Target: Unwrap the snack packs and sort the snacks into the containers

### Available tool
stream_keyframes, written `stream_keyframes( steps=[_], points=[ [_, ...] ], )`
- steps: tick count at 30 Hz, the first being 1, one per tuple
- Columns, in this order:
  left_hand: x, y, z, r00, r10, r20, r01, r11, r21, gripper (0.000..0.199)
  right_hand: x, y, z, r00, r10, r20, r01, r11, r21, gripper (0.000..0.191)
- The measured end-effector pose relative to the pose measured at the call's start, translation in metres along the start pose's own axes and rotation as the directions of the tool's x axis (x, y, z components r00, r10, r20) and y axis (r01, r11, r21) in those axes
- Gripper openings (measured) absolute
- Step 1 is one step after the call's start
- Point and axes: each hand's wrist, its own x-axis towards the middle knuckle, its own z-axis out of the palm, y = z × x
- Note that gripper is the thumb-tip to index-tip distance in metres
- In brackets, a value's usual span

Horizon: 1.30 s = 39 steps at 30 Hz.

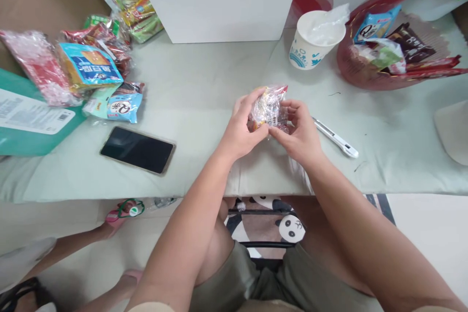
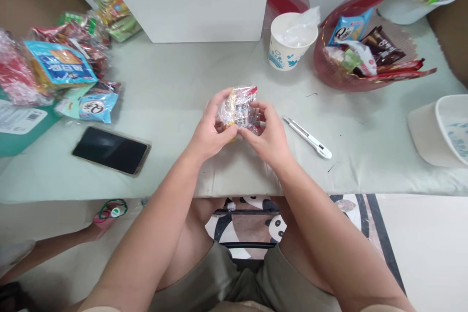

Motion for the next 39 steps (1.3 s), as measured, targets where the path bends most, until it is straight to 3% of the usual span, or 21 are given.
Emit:
stream_keyframes(
  steps=[3, 6, 9, 12, 15, 17, 20, 23, 26, 29, 31, 34, 35, 39],
  points=[
    [-0.001, 0.004, 0.001, 0.999, -0.009, 0.044, 0.011, 0.999, -0.045, 0.066, -0.006, -0.006, -0.004, 0.998, -0.047, -0.031, 0.048, 0.998, 0.034, 0.058],
    [-0.001, 0.013, 0.003, 0.997, -0.039, 0.062, 0.043, 0.997, -0.062, 0.041, -0.012, -0.010, -0.008, 0.998, -0.052, -0.044, 0.054, 0.998, 0.046, 0.050],
    [0.000, 0.019, 0.004, 0.999, -0.054, 0.006, 0.054, 0.997, -0.053, 0.026, -0.015, -0.012, -0.015, 0.994, -0.051, -0.093, 0.052, 0.999, 0.007, 0.035],
    [0.002, 0.017, 0.004, 0.993, -0.066, -0.096, 0.067, 0.998, 0.004, 0.024, -0.016, -0.011, -0.034, 0.977, -0.099, -0.187, 0.061, 0.979, -0.197, 0.026],
    [0.003, 0.014, 0.002, 0.981, -0.103, -0.166, 0.112, 0.993, 0.045, 0.023, -0.017, -0.001, -0.062, 0.964, -0.160, -0.214, 0.030, 0.860, -0.509, 0.028],
    [0.004, 0.013, 0.000, 0.974, -0.123, -0.188, 0.135, 0.990, 0.049, 0.021, -0.019, 0.010, -0.082, 0.967, -0.139, -0.213, -0.031, 0.766, -0.642, 0.033],
    [0.005, 0.014, -0.001, 0.974, -0.127, -0.188, 0.139, 0.989, 0.048, 0.020, -0.023, 0.026, -0.104, 0.975, -0.022, -0.220, -0.148, 0.674, -0.724, 0.038],
    [0.005, 0.013, -0.001, 0.982, -0.122, -0.143, 0.130, 0.990, 0.049, 0.030, -0.024, 0.033, -0.112, 0.982, 0.015, -0.188, -0.157, 0.621, -0.768, 0.024],
    [0.006, 0.011, -0.001, 0.987, -0.139, -0.086, 0.145, 0.987, 0.071, 0.041, -0.023, 0.028, -0.106, 0.964, -0.029, -0.266, -0.173, 0.690, -0.703, 0.013],
    [0.006, 0.009, 0.001, 0.985, -0.165, -0.053, 0.169, 0.981, 0.093, 0.043, -0.022, 0.014, -0.088, 0.935, 0.036, -0.354, -0.159, 0.932, -0.326, 0.011],
    [0.007, 0.009, 0.004, 0.986, -0.164, -0.031, 0.166, 0.980, 0.109, 0.042, -0.022, 0.004, -0.073, 0.970, 0.039, -0.240, -0.057, 0.996, -0.071, 0.019],
    [0.008, 0.010, 0.014, 0.989, -0.150, 0.011, 0.147, 0.981, 0.128, 0.042, -0.024, -0.007, -0.052, 1.000, 0.000, 0.000, 0.000, 0.997, -0.083, 0.050],
    [0.008, 0.010, 0.017, 0.989, -0.144, 0.021, 0.140, 0.982, 0.130, 0.044, -0.024, -0.009, -0.046, 0.999, 0.005, 0.043, 0.000, 0.993, -0.119, 0.052],
    [0.006, 0.009, 0.028, 0.994, -0.112, 0.019, 0.108, 0.984, 0.142, 0.046, -0.022, -0.011, -0.032, 0.999, 0.028, 0.018, -0.026, 0.993, -0.112, 0.034]
  ],
)
